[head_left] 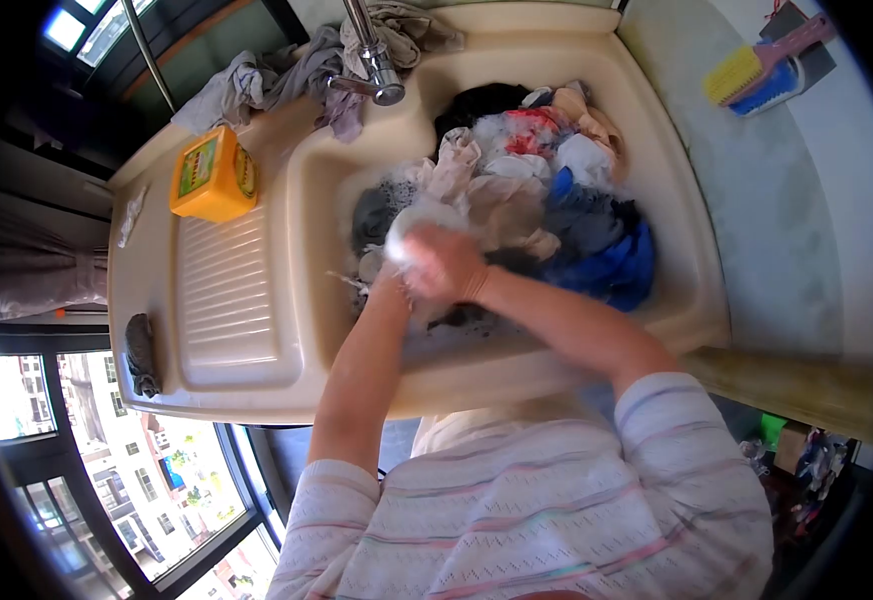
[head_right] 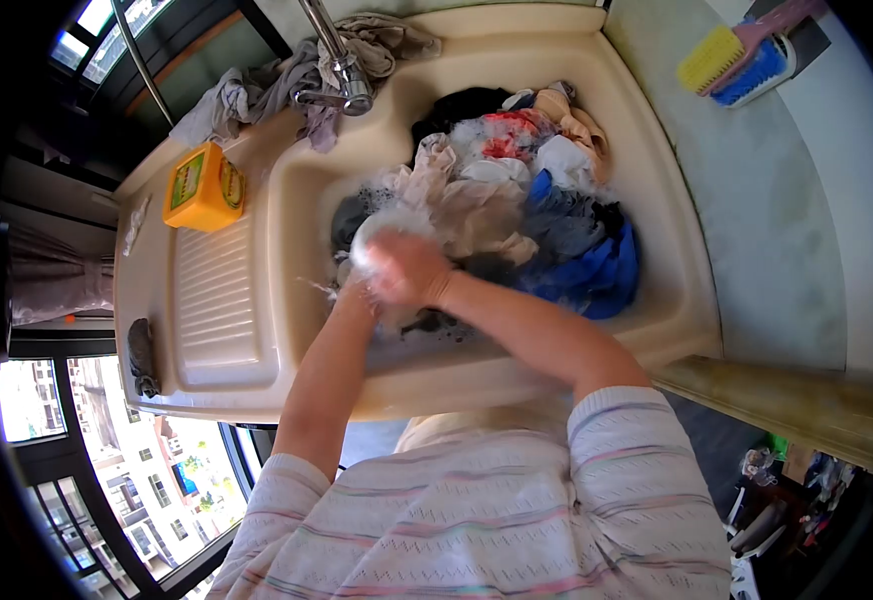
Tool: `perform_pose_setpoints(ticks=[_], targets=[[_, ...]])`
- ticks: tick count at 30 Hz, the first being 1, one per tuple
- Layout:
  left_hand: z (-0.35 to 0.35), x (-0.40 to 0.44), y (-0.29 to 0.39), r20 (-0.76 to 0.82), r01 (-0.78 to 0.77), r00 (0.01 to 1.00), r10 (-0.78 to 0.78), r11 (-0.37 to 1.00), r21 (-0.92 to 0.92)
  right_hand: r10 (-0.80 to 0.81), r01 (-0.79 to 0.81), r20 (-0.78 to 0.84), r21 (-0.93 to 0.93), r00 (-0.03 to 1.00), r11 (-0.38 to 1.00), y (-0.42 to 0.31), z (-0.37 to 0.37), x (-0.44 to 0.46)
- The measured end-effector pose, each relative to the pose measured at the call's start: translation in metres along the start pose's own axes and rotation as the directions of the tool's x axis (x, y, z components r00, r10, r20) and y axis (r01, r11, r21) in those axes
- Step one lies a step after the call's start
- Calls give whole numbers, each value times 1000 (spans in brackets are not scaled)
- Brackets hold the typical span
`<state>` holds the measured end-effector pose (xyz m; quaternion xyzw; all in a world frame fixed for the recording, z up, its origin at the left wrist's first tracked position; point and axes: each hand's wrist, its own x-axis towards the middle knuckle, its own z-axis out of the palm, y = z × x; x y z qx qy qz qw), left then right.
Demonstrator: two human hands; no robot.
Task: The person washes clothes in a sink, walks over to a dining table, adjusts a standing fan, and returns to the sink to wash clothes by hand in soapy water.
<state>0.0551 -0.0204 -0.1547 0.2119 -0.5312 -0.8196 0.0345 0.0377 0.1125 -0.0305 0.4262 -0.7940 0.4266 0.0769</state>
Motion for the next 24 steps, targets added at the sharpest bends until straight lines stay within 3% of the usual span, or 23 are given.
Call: perform_pose_setpoints(ticks=[1, 3, 4, 5, 6, 7, 9, 10, 11, 12, 13, 14, 15, 16, 18, 19, 20, 21, 22, 23, 24], targets=[[20, 0, 21, -146, 221, 951, -274, 927, -302, 43, -44, -43, -16, 998, 999, 26, 3, 0], [55, -3, 57, -108, 185, 969, -223, 941, -283, 475, -468, -15, -204, 880, 860, 70, -20, 2], [53, 3, 63, -73, 181, 974, -215, 929, -323, 465, -256, 410, -468, 785, 846, 79, -62, 6], [48, 4, 70, -43, 175, 978, -203, 917, -358, 624, -462, 414, -431, 662, 775, 126, -54, -11], [55, -10, 83, -56, 125, 987, -148, 947, -296, 573, -462, 327, -359, 751, 811, 123, -75, -16], [52, -15, 81, -85, 173, 978, -192, 967, -186, 651, -615, 328, -219, 685, 758, 129, -91, -16], [45, -17, 83, -142, 268, 956, -257, 961, 63, 692, -683, -10, -170, 722, 710, 134, -95, -19], [51, -19, 77, -138, 215, 970, -202, 973, 83, 631, -612, -57, -322, 774, 722, 130, -75, -27], [49, -11, 62, -118, 215, 974, -193, 952, 216, 560, -529, -85, -472, 824, 705, 116, -50, -37], [42, 1, 41, -99, 211, 977, -188, 914, 346, 606, -470, 137, -507, 784, 723, 94, -43, -40], [37, 7, 29, -78, 201, 979, -186, 859, 471, 621, -466, 222, -488, 751, 738, 100, -50, -41], [49, -9, 57, -92, 372, 928, -362, 878, 302, 630, -464, 305, -467, 714, 753, 113, -61, -41], [50, -16, 69, -49, 425, 904, -424, 886, 187, 630, -462, 386, -444, 675, 767, 123, -67, -36], [47, -20, 80, 1, 475, 879, -476, 877, 67, 837, -706, 136, -475, 530, 525, 125, -68, -24], [40, -19, 87, 166, 586, 809, -564, 798, -139, 589, -576, 24, -177, 808, 798, 116, -57, -25], [40, -16, 88, 280, 651, 755, -592, 728, -215, 400, -390, 64, -124, 914, 912, 83, -49, -15], [42, -14, 88, 391, 713, 696, -603, 645, -276, 339, -340, 147, -14, 929, 940, 37, -39, -5], [41, -21, 84, 331, 508, 845, -420, 825, -249, 65, -82, 122, 144, 990, 986, 1, -27, 0], [39, -35, 77, 281, 264, 938, -203, 943, -201, 58, -82, 157, 148, 986, 986, -33, -18, -1], [37, -41, 72, 246, -2, 969, 36, 990, -141, -26, 13, 106, 115, 994, 993, -55, -17, 2], [35, -36, 60, 272, -275, 929, 251, 960, 53, -46, 43, 41, 68, 998, 997, -37, -4, -1]])
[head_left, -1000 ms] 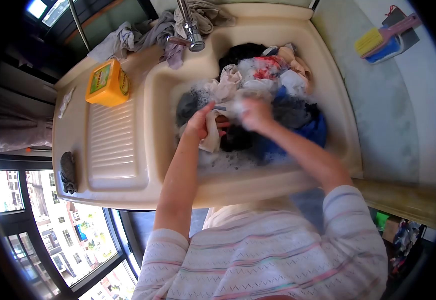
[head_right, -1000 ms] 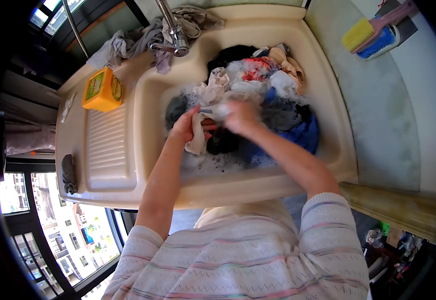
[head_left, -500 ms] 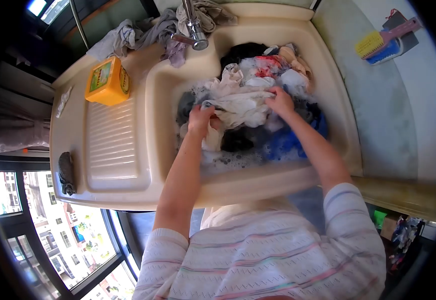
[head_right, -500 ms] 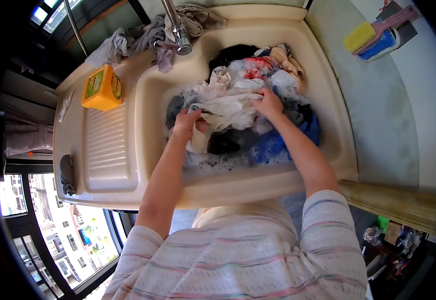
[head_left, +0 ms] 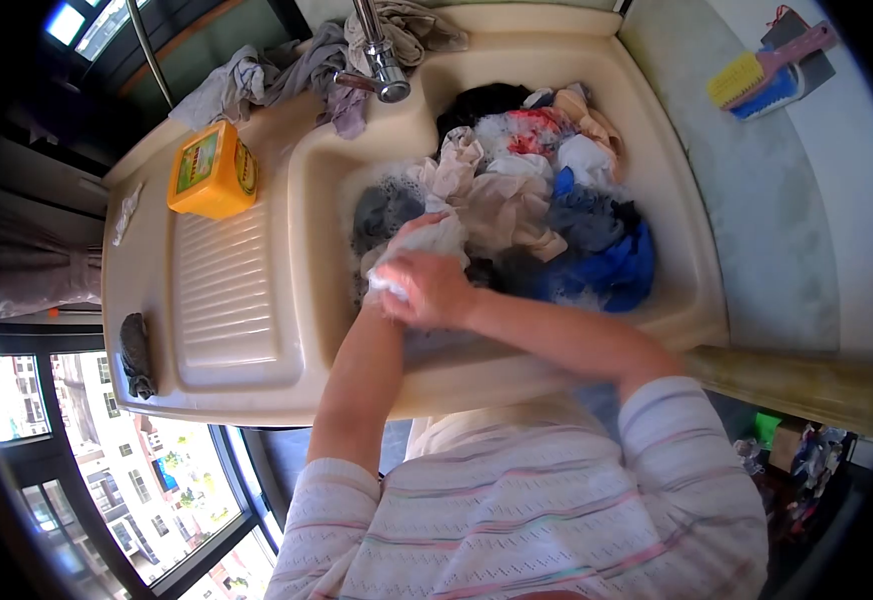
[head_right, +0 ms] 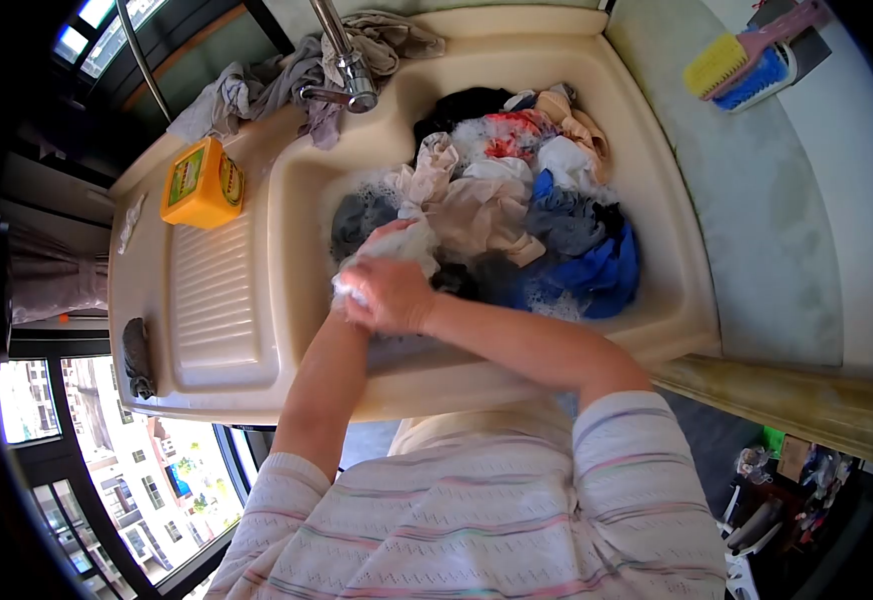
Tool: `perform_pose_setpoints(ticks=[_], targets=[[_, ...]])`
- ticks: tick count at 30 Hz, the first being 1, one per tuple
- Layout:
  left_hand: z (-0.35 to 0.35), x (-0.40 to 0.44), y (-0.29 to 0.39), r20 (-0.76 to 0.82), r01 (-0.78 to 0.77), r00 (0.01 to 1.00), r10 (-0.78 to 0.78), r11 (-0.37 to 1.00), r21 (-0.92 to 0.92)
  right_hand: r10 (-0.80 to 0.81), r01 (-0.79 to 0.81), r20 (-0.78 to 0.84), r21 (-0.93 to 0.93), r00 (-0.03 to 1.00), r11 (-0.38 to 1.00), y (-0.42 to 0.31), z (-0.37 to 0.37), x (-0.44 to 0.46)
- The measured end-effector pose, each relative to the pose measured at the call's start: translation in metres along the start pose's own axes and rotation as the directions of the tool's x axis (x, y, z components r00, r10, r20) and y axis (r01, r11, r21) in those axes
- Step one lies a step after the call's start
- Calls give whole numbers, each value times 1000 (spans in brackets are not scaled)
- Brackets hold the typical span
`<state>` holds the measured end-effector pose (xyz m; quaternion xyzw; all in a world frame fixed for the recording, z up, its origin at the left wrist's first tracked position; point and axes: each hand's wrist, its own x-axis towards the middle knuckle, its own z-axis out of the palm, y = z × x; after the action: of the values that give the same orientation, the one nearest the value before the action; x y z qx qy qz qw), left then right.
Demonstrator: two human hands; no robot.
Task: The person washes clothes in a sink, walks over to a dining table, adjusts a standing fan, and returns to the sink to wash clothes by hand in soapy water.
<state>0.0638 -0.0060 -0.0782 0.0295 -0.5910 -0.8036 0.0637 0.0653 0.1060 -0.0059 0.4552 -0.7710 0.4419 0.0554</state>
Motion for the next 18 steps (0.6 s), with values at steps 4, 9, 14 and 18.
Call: perform_pose_setpoints(ticks=[4, 9, 14, 18], targets=[[16, 32, -16, -277, 414, 717, -639, 711, -568, 532, -550, -138, -231, 835, 803, 90, -4, 28], [17, 31, 16, -405, 313, 783, -473, 861, -401, 578, -531, 0, -397, 816, 749, 154, -57, 0], [-3, 28, -12, -406, 567, 764, -502, 822, 52, 430, -260, 227, -529, 874, 808, 158, -36, -46], [-2, 22, 12, -192, 601, 702, -686, 715, -358, 695, -690, 243, -123, 676, 714, 210, -17, -37]])
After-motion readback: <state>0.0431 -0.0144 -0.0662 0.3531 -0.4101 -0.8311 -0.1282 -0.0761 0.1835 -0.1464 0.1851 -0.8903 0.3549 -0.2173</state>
